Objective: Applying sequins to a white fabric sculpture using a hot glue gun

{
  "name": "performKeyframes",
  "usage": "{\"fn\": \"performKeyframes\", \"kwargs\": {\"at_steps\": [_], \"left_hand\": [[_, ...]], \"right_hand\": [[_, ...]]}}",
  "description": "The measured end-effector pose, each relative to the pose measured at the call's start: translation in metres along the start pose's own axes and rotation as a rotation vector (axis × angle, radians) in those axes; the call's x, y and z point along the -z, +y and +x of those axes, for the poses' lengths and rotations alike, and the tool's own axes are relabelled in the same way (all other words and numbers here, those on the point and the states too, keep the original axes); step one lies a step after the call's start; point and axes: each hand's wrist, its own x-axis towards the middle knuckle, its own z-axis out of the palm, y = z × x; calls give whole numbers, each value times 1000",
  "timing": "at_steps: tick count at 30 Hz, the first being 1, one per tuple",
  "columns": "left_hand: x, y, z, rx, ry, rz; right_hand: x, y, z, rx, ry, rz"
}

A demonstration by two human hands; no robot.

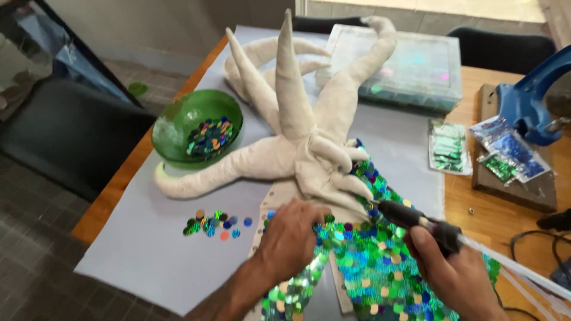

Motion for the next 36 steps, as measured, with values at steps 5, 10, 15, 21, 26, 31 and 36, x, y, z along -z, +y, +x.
{"fn": "performKeyframes", "kwargs": {"at_steps": [5,10,15,21,26,31,36], "left_hand": [[-13,-18,0,-274,16,151],[-17,-30,-2,-300,13,92],[-18,-27,-7,-356,9,277],[1,-23,-4,-271,47,191],[-12,-37,-5,-314,16,197],[-9,-31,-3,-383,-96,301],[1,-23,1,-206,-285,234]], "right_hand": [[-3,7,4,-29,0,126],[-5,3,1,-76,-8,51],[-8,3,-2,-4,39,5],[-5,6,0,-7,62,55],[-13,-3,-6,-33,148,177],[-19,4,4,-20,98,151],[-21,5,4,-33,119,135]]}}
